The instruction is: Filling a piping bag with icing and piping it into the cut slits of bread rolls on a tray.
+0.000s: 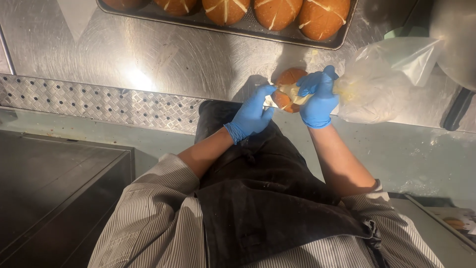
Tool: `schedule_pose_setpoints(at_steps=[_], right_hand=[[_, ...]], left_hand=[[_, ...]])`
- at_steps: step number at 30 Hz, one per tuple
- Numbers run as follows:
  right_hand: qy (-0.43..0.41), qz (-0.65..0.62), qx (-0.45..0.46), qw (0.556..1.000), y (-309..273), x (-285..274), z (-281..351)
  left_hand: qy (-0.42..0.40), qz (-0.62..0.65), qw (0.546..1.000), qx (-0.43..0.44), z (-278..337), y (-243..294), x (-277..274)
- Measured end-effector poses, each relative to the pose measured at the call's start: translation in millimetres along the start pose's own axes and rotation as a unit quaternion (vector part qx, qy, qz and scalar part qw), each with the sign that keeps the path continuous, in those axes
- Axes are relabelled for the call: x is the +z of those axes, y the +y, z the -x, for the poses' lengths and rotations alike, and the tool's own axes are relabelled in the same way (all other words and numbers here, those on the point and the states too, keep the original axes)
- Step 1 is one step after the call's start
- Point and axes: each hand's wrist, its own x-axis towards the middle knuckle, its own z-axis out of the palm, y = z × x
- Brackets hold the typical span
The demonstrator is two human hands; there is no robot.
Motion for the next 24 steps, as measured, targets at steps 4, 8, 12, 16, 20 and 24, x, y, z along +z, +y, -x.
schedule_pose_setpoints(at_steps=[4, 8, 12, 16, 20, 24], right_hand=[[0.014, 0.015, 0.021, 1.0, -4, 10, -1], [-0.01, 0.028, 0.029, 0.999, -6, 2, -4], [0.073, -0.005, 0.075, 0.995, -16, -7, -3], [0.049, 0.076, 0.033, 0.995, -31, -2, -1], [0.021, 0.006, 0.001, 1.0, -31, -5, 4], [0.025, 0.014, -0.014, 0.999, -41, 0, 9]], left_hand=[[0.017, 0.031, 0.999, -0.009, 8, -15, 3], [0.05, 0.004, 0.999, 0.015, 2, -12, -5], [0.026, -0.026, 0.999, 0.037, -22, 1, -23], [0.011, -0.108, 0.986, 0.129, -61, 16, -28], [-0.099, -0.138, 0.976, 0.137, -81, 3, -27], [-0.144, -0.175, 0.968, 0.111, -83, 22, -33]])
